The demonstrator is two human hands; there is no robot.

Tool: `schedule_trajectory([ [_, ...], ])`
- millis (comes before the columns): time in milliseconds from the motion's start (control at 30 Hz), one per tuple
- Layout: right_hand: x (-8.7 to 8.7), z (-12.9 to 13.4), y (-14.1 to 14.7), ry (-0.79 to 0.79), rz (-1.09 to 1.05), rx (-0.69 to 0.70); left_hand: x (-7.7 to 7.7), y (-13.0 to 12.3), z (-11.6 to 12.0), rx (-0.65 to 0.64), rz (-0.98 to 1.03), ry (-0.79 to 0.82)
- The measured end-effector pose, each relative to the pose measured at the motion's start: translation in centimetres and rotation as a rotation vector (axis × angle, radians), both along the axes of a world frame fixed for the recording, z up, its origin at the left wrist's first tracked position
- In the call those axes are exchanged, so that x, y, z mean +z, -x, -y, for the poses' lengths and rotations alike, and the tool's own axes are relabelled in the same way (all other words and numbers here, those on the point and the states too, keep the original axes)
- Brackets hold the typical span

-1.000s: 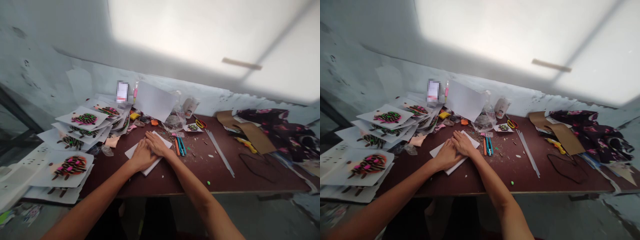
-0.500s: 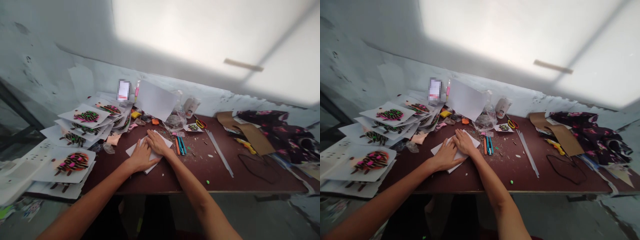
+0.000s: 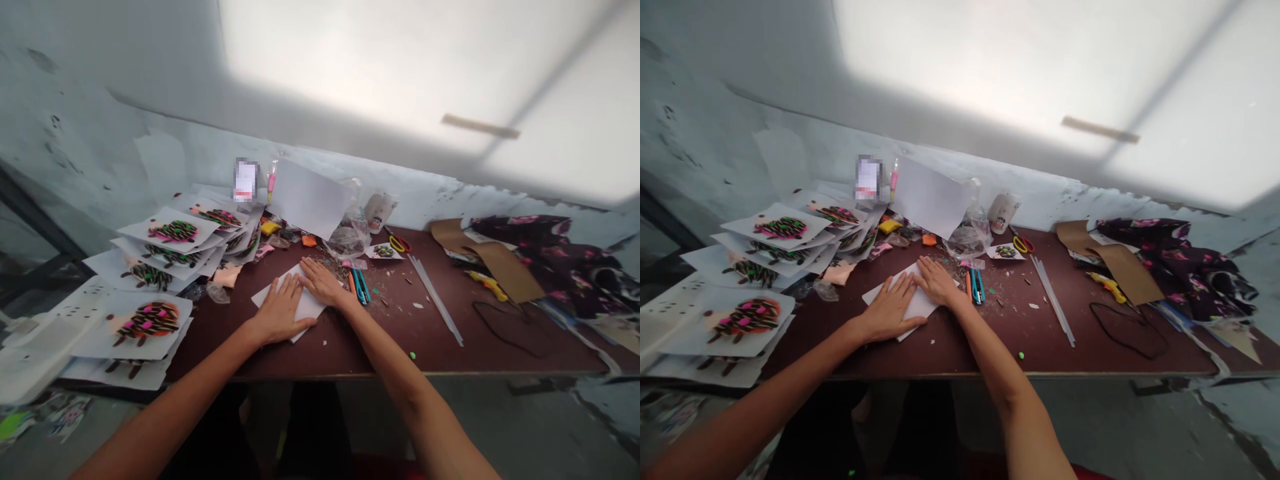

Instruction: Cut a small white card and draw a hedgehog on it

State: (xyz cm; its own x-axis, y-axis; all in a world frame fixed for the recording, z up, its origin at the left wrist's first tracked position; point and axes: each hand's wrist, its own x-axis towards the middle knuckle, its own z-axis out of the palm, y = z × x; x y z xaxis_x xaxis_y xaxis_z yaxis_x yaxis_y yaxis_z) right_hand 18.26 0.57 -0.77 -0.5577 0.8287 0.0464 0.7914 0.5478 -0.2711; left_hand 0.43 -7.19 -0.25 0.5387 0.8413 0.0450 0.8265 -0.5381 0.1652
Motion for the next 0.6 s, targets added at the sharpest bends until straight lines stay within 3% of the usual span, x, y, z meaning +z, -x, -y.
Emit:
schedule_trajectory([
  [333, 0.2, 0.3, 0.5, -0.026, 0.018, -0.022, 0.0, 0.9, 0.8, 0.033, -0.010, 0.015],
  [600, 0.7, 2.0, 1.4, -0.073, 0.055, -0.161, -0.3, 1.8, 1.3, 0.044, 0.011, 0.022],
])
